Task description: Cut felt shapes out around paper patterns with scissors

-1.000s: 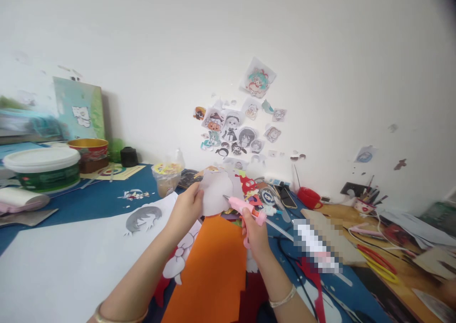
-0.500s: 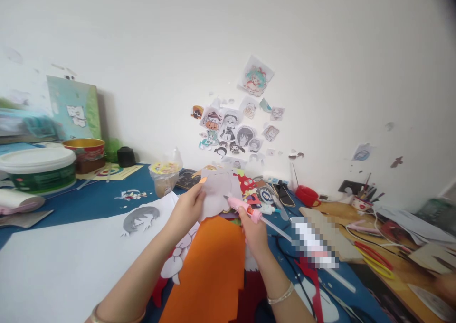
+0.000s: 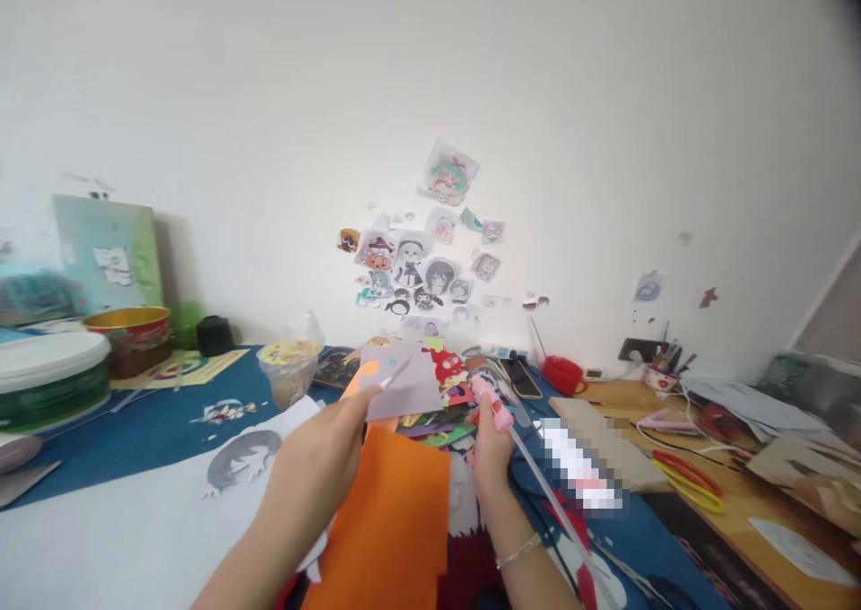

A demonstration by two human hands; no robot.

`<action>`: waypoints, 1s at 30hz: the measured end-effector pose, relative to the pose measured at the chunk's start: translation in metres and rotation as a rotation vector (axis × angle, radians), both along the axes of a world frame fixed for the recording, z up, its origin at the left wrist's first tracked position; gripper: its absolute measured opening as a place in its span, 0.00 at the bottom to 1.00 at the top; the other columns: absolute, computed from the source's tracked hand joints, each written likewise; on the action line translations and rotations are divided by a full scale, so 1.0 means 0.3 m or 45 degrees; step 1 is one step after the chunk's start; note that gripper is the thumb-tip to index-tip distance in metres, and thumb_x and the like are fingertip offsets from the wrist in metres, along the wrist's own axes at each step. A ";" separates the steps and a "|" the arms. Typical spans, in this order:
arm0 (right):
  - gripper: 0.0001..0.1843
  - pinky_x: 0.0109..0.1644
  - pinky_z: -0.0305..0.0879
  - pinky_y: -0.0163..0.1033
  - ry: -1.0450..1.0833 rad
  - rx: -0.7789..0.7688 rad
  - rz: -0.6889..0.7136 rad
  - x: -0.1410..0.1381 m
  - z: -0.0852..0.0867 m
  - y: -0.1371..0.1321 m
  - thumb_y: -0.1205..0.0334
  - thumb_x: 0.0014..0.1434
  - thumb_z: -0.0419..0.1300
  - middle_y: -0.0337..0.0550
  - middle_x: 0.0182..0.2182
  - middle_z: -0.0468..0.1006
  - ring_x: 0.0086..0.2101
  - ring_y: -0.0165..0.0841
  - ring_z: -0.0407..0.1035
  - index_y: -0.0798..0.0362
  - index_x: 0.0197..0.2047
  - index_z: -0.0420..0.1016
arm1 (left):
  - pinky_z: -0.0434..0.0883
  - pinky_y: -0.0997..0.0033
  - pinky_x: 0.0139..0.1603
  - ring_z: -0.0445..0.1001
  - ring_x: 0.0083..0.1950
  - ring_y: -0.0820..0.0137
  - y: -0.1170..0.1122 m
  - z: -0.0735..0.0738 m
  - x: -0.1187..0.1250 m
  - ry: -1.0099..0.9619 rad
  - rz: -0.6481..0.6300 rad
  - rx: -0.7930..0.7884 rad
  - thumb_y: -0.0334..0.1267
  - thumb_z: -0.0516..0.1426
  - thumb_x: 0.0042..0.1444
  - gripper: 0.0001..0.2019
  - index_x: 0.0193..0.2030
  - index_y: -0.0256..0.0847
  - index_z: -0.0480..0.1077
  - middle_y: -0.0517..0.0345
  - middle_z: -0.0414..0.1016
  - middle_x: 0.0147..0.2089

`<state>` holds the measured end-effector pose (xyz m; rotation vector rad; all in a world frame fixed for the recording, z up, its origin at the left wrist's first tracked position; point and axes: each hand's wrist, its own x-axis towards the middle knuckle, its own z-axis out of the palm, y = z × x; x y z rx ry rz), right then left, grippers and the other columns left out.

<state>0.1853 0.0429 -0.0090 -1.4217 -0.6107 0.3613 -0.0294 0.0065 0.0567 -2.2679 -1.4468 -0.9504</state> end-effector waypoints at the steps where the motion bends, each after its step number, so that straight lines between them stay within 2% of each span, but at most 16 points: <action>1: 0.24 0.16 0.54 0.37 0.012 0.012 -0.010 0.002 -0.002 0.004 0.42 0.52 0.54 0.34 0.07 0.61 0.11 0.31 0.57 0.51 0.15 0.66 | 0.69 0.72 0.31 0.77 0.39 0.64 -0.032 -0.021 0.004 0.113 -0.085 0.270 0.26 0.41 0.55 0.21 0.51 0.38 0.67 0.51 0.79 0.42; 2: 0.24 0.16 0.54 0.37 0.021 0.023 -0.017 0.003 -0.005 0.009 0.42 0.52 0.54 0.35 0.07 0.61 0.12 0.31 0.58 0.51 0.15 0.67 | 0.69 0.71 0.35 0.77 0.42 0.64 -0.061 -0.047 0.008 0.200 -0.165 0.513 0.24 0.41 0.55 0.21 0.49 0.35 0.68 0.48 0.79 0.44; 3: 0.24 0.17 0.55 0.37 0.026 0.033 -0.020 0.004 -0.009 0.012 0.43 0.52 0.54 0.35 0.07 0.62 0.13 0.32 0.59 0.52 0.15 0.67 | 0.69 0.71 0.40 0.76 0.44 0.65 -0.084 -0.076 0.011 0.285 -0.216 0.646 0.23 0.41 0.56 0.20 0.49 0.34 0.68 0.48 0.78 0.45; 4: 0.24 0.18 0.56 0.36 0.028 0.041 -0.021 0.005 -0.013 0.016 0.43 0.52 0.54 0.36 0.08 0.63 0.14 0.32 0.60 0.52 0.16 0.67 | 0.68 0.71 0.43 0.75 0.46 0.66 -0.102 -0.107 0.014 0.367 -0.251 0.725 0.24 0.42 0.57 0.19 0.50 0.34 0.68 0.49 0.77 0.47; 7: 0.24 0.20 0.57 0.37 0.018 0.064 -0.016 0.003 -0.024 0.021 0.43 0.52 0.54 0.37 0.09 0.65 0.16 0.33 0.63 0.52 0.15 0.67 | 0.64 0.66 0.48 0.74 0.47 0.64 -0.128 -0.192 0.019 0.518 -0.321 0.787 0.26 0.45 0.58 0.17 0.47 0.38 0.70 0.55 0.78 0.47; 8: 0.24 0.21 0.58 0.37 0.010 0.073 -0.013 0.001 -0.027 0.022 0.43 0.52 0.54 0.37 0.10 0.66 0.16 0.33 0.63 0.52 0.15 0.67 | 0.64 0.64 0.49 0.74 0.47 0.64 -0.130 -0.216 0.020 0.532 -0.304 0.769 0.24 0.45 0.57 0.17 0.46 0.40 0.71 0.58 0.78 0.46; 10: 0.24 0.21 0.58 0.37 -0.009 0.094 -0.009 -0.002 -0.030 0.024 0.42 0.52 0.55 0.38 0.11 0.67 0.17 0.33 0.64 0.52 0.16 0.67 | 0.63 0.63 0.49 0.74 0.47 0.64 -0.131 -0.257 0.021 0.666 -0.375 0.726 0.25 0.45 0.56 0.18 0.47 0.43 0.70 0.61 0.78 0.47; 11: 0.24 0.21 0.58 0.36 -0.019 0.106 -0.006 -0.003 -0.032 0.026 0.42 0.52 0.55 0.38 0.11 0.68 0.17 0.33 0.64 0.52 0.16 0.67 | 0.63 0.61 0.50 0.73 0.49 0.62 -0.132 -0.275 0.023 0.688 -0.354 0.687 0.24 0.45 0.55 0.19 0.48 0.43 0.70 0.61 0.77 0.48; 13: 0.25 0.21 0.58 0.36 -0.037 0.124 0.000 -0.005 -0.034 0.029 0.41 0.52 0.54 0.38 0.12 0.69 0.17 0.33 0.64 0.52 0.16 0.67 | 0.63 0.60 0.49 0.72 0.50 0.62 -0.134 -0.307 0.029 0.782 -0.413 0.692 0.23 0.46 0.53 0.21 0.50 0.45 0.69 0.62 0.76 0.50; 16: 0.26 0.22 0.58 0.36 -0.066 0.139 0.015 -0.007 -0.035 0.031 0.40 0.51 0.54 0.39 0.12 0.69 0.16 0.32 0.63 0.53 0.16 0.68 | 0.62 0.57 0.49 0.72 0.47 0.61 -0.137 -0.346 0.046 0.656 -0.331 0.686 0.26 0.46 0.54 0.18 0.45 0.44 0.72 0.62 0.78 0.46; 21: 0.24 0.25 0.60 0.36 -0.136 0.148 0.073 -0.019 -0.028 0.020 0.40 0.49 0.56 0.39 0.13 0.70 0.18 0.33 0.64 0.53 0.17 0.70 | 0.61 0.55 0.49 0.73 0.47 0.60 -0.129 -0.376 0.055 0.760 -0.330 0.687 0.20 0.45 0.51 0.22 0.46 0.43 0.71 0.59 0.77 0.47; 24: 0.23 0.27 0.61 0.36 -0.156 0.142 0.109 -0.028 -0.023 0.011 0.41 0.49 0.57 0.39 0.15 0.72 0.20 0.33 0.66 0.54 0.19 0.71 | 0.61 0.55 0.50 0.73 0.48 0.60 -0.114 -0.397 0.041 0.768 -0.311 0.643 0.21 0.46 0.53 0.21 0.47 0.42 0.71 0.57 0.77 0.48; 30: 0.23 0.23 0.60 0.36 -0.080 0.079 0.148 -0.027 -0.013 0.009 0.42 0.49 0.57 0.40 0.14 0.72 0.18 0.33 0.65 0.54 0.17 0.70 | 0.69 0.57 0.45 0.75 0.47 0.59 -0.101 -0.435 0.031 0.786 -0.350 0.350 0.27 0.48 0.58 0.16 0.46 0.43 0.72 0.56 0.78 0.47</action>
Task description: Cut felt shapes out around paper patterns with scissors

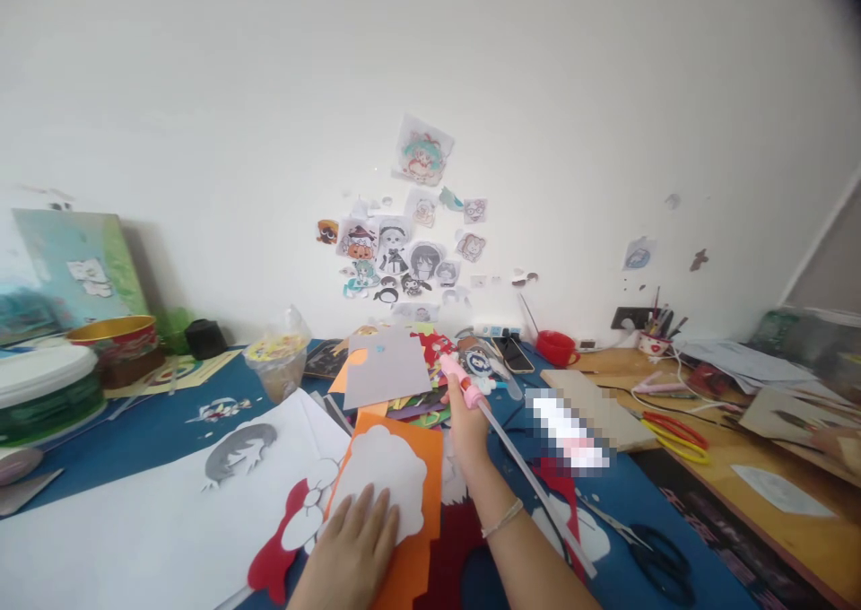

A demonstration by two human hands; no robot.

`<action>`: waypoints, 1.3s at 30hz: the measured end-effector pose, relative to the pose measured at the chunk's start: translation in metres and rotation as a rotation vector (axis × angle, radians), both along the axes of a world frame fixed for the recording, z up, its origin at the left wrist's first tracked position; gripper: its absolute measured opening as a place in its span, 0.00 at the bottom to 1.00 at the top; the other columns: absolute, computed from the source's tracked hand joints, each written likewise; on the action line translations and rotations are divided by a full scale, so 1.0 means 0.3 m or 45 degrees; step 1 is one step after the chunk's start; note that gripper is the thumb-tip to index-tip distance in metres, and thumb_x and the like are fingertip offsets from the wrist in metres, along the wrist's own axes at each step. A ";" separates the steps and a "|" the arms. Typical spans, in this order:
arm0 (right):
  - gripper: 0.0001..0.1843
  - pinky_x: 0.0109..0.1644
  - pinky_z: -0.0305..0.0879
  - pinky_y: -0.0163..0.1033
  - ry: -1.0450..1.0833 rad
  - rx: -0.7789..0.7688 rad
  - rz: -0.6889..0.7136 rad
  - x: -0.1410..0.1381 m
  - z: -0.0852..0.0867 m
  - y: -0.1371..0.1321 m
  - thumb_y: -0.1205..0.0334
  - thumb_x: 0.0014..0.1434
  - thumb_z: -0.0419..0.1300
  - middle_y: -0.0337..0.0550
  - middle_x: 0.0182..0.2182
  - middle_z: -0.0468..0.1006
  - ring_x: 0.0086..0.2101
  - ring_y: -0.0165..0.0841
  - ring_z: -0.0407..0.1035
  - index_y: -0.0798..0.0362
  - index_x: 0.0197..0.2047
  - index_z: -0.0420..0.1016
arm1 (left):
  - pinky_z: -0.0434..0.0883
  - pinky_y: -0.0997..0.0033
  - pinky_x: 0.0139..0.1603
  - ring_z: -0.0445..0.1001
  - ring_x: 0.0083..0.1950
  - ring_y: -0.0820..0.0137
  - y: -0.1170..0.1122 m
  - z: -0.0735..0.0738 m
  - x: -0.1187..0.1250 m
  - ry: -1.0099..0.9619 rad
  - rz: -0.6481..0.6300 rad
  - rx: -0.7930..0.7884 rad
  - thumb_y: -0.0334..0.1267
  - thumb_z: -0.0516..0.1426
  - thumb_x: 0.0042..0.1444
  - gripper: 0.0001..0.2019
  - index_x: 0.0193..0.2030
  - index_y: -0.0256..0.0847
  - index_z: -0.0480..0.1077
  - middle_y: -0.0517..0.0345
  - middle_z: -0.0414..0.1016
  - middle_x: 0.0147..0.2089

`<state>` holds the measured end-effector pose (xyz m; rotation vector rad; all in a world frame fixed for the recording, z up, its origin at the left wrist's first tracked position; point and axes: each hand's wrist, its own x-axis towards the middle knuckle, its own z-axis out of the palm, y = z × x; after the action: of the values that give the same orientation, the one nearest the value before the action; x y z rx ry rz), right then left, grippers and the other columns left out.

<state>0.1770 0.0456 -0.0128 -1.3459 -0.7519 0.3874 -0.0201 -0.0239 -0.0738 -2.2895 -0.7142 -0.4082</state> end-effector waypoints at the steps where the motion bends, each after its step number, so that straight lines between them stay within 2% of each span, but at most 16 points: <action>1: 0.24 0.22 0.59 0.36 0.020 -0.015 -0.003 0.001 0.002 0.001 0.42 0.49 0.57 0.41 0.14 0.72 0.17 0.33 0.65 0.53 0.17 0.69 | 0.70 0.58 0.44 0.75 0.47 0.58 -0.004 0.004 0.003 0.002 0.009 -0.047 0.29 0.49 0.58 0.14 0.46 0.43 0.73 0.55 0.78 0.47; 3: 0.24 0.21 0.59 0.36 0.057 -0.039 -0.006 0.003 0.005 0.004 0.42 0.49 0.57 0.42 0.14 0.72 0.17 0.33 0.65 0.53 0.16 0.68 | 0.73 0.56 0.42 0.75 0.47 0.54 -0.015 0.023 0.013 0.002 0.010 -0.143 0.39 0.52 0.57 0.13 0.45 0.42 0.74 0.52 0.77 0.48; 5: 0.24 0.22 0.59 0.35 0.083 -0.053 0.004 0.003 0.007 0.005 0.43 0.50 0.57 0.43 0.16 0.74 0.18 0.33 0.66 0.54 0.15 0.68 | 0.74 0.54 0.41 0.75 0.46 0.51 -0.023 0.050 0.025 0.006 0.022 -0.245 0.48 0.53 0.55 0.18 0.46 0.40 0.74 0.48 0.77 0.48; 6: 0.24 0.22 0.59 0.35 0.090 -0.055 0.015 0.003 0.007 0.005 0.43 0.50 0.57 0.43 0.16 0.74 0.19 0.33 0.66 0.54 0.15 0.68 | 0.74 0.54 0.41 0.75 0.46 0.51 -0.022 0.064 0.031 0.009 0.039 -0.288 0.48 0.53 0.55 0.18 0.46 0.39 0.74 0.47 0.77 0.48; 9: 0.23 0.24 0.60 0.35 0.100 -0.051 0.043 -0.001 0.006 0.003 0.43 0.50 0.57 0.43 0.17 0.74 0.20 0.33 0.66 0.54 0.16 0.68 | 0.73 0.60 0.44 0.74 0.50 0.56 0.003 0.082 0.047 -0.029 0.127 -0.356 0.36 0.48 0.60 0.15 0.49 0.40 0.72 0.49 0.76 0.49; 10: 0.23 0.25 0.61 0.35 0.099 -0.047 0.051 -0.002 0.005 0.001 0.44 0.50 0.57 0.42 0.17 0.74 0.20 0.33 0.66 0.54 0.16 0.68 | 0.72 0.59 0.48 0.70 0.55 0.56 0.018 0.077 0.050 -0.051 0.125 -0.379 0.37 0.48 0.60 0.17 0.53 0.39 0.69 0.48 0.72 0.54; 12: 0.22 0.26 0.61 0.36 0.091 -0.037 0.064 -0.004 0.005 -0.001 0.44 0.50 0.57 0.41 0.17 0.74 0.21 0.33 0.67 0.53 0.17 0.68 | 0.63 0.58 0.58 0.60 0.63 0.58 0.048 0.050 0.050 -0.066 0.014 -0.469 0.44 0.49 0.59 0.26 0.63 0.39 0.57 0.48 0.59 0.64; 15: 0.22 0.28 0.62 0.37 0.072 -0.032 0.059 0.000 0.003 0.000 0.44 0.50 0.57 0.41 0.18 0.74 0.22 0.34 0.68 0.53 0.18 0.68 | 0.56 0.62 0.63 0.52 0.67 0.63 0.077 -0.003 0.040 -0.106 -0.054 -0.549 0.46 0.44 0.61 0.29 0.67 0.43 0.40 0.53 0.49 0.67; 19: 0.23 0.30 0.62 0.38 0.062 -0.045 -0.012 0.020 -0.006 0.012 0.43 0.50 0.56 0.42 0.18 0.74 0.23 0.35 0.68 0.54 0.17 0.69 | 0.55 0.63 0.63 0.51 0.67 0.63 0.083 -0.030 0.027 -0.120 -0.074 -0.514 0.45 0.43 0.62 0.30 0.67 0.42 0.35 0.51 0.48 0.68; 22: 0.24 0.27 0.61 0.38 0.077 -0.060 -0.063 0.037 -0.010 0.021 0.42 0.51 0.55 0.42 0.18 0.74 0.21 0.35 0.67 0.54 0.18 0.69 | 0.58 0.65 0.62 0.53 0.66 0.64 0.079 -0.036 0.031 -0.124 -0.091 -0.437 0.45 0.44 0.61 0.30 0.67 0.38 0.38 0.49 0.49 0.67; 25: 0.24 0.23 0.59 0.37 0.081 -0.062 -0.092 0.049 -0.006 0.023 0.42 0.51 0.55 0.43 0.17 0.73 0.20 0.35 0.66 0.53 0.17 0.68 | 0.66 0.64 0.56 0.65 0.59 0.61 0.067 -0.064 0.046 -0.165 0.002 -0.352 0.47 0.46 0.60 0.27 0.62 0.36 0.57 0.45 0.62 0.61; 27: 0.25 0.22 0.59 0.37 0.074 -0.058 -0.109 0.053 0.000 0.021 0.42 0.52 0.55 0.43 0.16 0.72 0.19 0.34 0.66 0.53 0.16 0.68 | 0.70 0.63 0.52 0.72 0.53 0.60 0.051 -0.085 0.059 -0.215 0.114 -0.269 0.40 0.47 0.60 0.20 0.53 0.35 0.70 0.43 0.71 0.54; 30: 0.25 0.22 0.59 0.37 0.048 -0.042 -0.128 0.055 0.007 0.017 0.42 0.53 0.53 0.43 0.16 0.73 0.18 0.34 0.66 0.53 0.17 0.68 | 0.71 0.62 0.49 0.74 0.49 0.59 0.020 -0.086 0.074 -0.104 0.101 -0.278 0.30 0.46 0.57 0.18 0.47 0.31 0.74 0.40 0.75 0.48; 34: 0.24 0.25 0.61 0.37 -0.026 -0.017 -0.135 0.052 0.011 0.013 0.42 0.53 0.52 0.42 0.17 0.73 0.19 0.34 0.66 0.54 0.19 0.69 | 0.70 0.58 0.50 0.73 0.51 0.56 -0.009 -0.017 0.084 -0.044 0.208 -0.431 0.23 0.44 0.53 0.21 0.49 0.29 0.72 0.39 0.73 0.50; 36: 0.24 0.27 0.62 0.37 -0.073 -0.017 -0.148 0.052 0.012 0.010 0.42 0.53 0.52 0.41 0.17 0.72 0.20 0.34 0.66 0.54 0.19 0.69 | 0.68 0.59 0.53 0.73 0.51 0.59 -0.006 0.036 0.077 -0.118 0.227 -0.573 0.23 0.44 0.53 0.22 0.48 0.32 0.73 0.44 0.74 0.50; 39: 0.24 0.28 0.61 0.37 -0.140 -0.029 -0.178 0.055 0.014 0.006 0.42 0.53 0.52 0.41 0.16 0.71 0.21 0.35 0.66 0.54 0.20 0.70 | 0.73 0.67 0.44 0.75 0.49 0.63 0.017 0.128 0.045 -0.362 0.333 -0.747 0.33 0.43 0.59 0.20 0.47 0.44 0.74 0.54 0.79 0.45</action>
<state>0.1934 0.0474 -0.0088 -1.4408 -0.7406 0.2124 -0.0067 -0.0188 -0.0354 -2.6471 -1.4127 -0.4471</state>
